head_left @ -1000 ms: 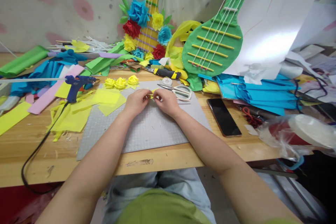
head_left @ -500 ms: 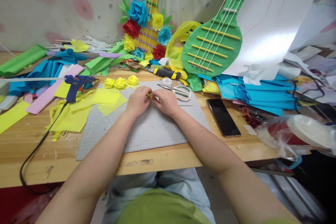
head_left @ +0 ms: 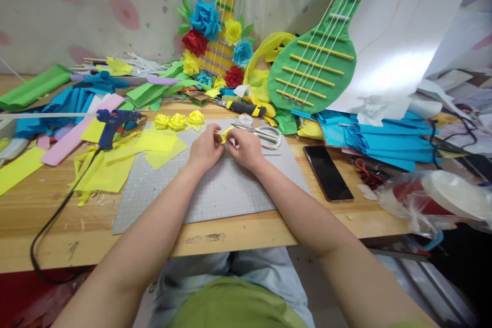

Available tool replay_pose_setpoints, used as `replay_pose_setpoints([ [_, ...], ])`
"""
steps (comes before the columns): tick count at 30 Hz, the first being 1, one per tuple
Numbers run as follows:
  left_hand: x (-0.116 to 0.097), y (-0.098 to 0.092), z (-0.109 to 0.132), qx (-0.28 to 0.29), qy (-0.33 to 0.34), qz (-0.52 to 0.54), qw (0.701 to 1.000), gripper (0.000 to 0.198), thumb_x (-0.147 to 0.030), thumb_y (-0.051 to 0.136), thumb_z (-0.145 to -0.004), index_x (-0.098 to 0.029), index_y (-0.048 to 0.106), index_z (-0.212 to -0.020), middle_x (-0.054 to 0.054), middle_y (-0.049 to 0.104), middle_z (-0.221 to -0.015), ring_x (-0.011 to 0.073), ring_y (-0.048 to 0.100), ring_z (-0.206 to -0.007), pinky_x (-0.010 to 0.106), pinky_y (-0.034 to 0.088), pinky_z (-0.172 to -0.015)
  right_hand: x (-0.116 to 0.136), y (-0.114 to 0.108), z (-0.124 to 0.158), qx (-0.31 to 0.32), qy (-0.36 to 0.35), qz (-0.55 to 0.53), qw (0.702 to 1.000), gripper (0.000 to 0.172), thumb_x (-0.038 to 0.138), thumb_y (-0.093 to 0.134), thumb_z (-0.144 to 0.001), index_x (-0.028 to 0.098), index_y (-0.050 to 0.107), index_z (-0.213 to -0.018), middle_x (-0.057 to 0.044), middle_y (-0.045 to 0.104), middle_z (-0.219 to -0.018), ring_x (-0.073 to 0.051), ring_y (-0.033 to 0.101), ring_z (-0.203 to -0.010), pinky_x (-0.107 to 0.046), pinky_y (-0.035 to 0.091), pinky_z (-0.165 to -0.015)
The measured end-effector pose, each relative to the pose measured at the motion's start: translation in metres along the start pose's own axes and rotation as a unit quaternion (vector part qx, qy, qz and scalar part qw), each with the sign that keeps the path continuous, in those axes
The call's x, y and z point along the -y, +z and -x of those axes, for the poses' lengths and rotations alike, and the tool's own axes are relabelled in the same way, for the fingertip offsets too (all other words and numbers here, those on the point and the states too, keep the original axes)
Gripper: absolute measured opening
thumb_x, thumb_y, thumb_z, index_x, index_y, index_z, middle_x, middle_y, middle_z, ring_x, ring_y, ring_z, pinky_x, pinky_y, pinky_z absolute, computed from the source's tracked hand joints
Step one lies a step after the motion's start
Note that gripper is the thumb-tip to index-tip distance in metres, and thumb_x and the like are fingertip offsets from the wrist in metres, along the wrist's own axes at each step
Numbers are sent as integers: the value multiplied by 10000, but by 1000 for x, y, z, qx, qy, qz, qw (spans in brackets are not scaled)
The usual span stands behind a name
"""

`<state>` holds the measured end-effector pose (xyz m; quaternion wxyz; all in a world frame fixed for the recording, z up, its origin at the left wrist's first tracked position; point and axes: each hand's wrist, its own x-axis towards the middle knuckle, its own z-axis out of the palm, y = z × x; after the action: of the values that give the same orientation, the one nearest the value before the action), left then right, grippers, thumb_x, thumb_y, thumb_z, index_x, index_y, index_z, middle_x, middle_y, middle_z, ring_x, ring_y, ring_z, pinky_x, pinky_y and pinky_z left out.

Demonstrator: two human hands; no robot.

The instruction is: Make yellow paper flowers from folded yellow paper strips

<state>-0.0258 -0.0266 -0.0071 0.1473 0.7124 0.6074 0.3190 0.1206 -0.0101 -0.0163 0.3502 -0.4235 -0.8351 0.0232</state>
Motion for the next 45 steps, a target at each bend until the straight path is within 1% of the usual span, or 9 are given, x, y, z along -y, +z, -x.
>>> replay_pose_setpoints([
  [3,2,0,0,6,-10,4,1000,399,-158,531,-687,-244,434,-1064,-17,627,-830,140,589,-725,261,421,-633,-1,-1,0,-9,2,-25,1000,123,163,463,-772,200,543,-858,-15,621,-815,-147,529,-752,-257,343,-675],
  [8,4,0,-1,-5,35,-6,999,231,-143,497,-686,-222,508,-903,12,618,-892,142,585,-795,255,438,-687,-4,-3,-1,7,-5,-22,1000,94,178,472,-779,205,548,-829,-8,617,-786,-142,518,-713,-253,333,-648],
  [14,6,-3,0,13,32,3,999,343,-123,490,-679,-248,485,-998,-7,618,-901,134,587,-787,253,441,-678,-5,-7,-2,42,-36,-4,998,114,148,463,-770,198,559,-807,-25,611,-772,-152,514,-717,-262,330,-661],
  [19,3,-6,0,16,21,-32,999,356,-127,509,-675,-243,484,-1010,10,615,-928,150,585,-821,269,441,-692,-7,-10,-3,62,-50,14,997,119,142,465,-775,196,559,-825,-33,625,-803,-165,532,-769,-265,327,-669],
  [23,6,-6,0,25,37,-12,999,352,-114,500,-682,-233,490,-1013,20,619,-933,152,589,-836,270,447,-711,-8,-9,-3,86,-59,13,994,130,154,455,-796,201,557,-860,-43,632,-853,-173,537,-816,-269,335,-694],
  [27,11,-8,0,46,46,3,998,351,-114,491,-704,-237,488,-1033,19,633,-938,157,594,-846,277,446,-724,-7,-9,-2,98,-47,7,994,131,159,485,-785,211,564,-876,-28,636,-862,-167,542,-815,-264,338,-698],
  [37,15,-16,4,107,55,14,993,341,-184,518,-736,-249,458,-1064,-1,637,-852,149,584,-734,262,408,-639,-7,-15,-1,147,-2,-35,989,115,168,500,-770,210,580,-842,-1,622,-785,-129,523,-695,-226,312,-615],
  [41,17,-14,5,111,54,44,991,322,-204,507,-725,-232,466,-1044,-14,608,-779,132,544,-641,252,391,-587,-7,-13,-1,156,26,-73,985,114,167,492,-773,215,573,-838,14,628,-791,-118,527,-676,-217,325,-619],
  [45,18,-11,4,100,43,88,990,320,-231,514,-715,-224,470,-1032,-11,602,-806,113,519,-605,247,396,-577,-5,-11,-1,154,38,-84,984,120,172,477,-782,218,569,-845,11,636,-813,-123,536,-691,-222,339,-634],
])
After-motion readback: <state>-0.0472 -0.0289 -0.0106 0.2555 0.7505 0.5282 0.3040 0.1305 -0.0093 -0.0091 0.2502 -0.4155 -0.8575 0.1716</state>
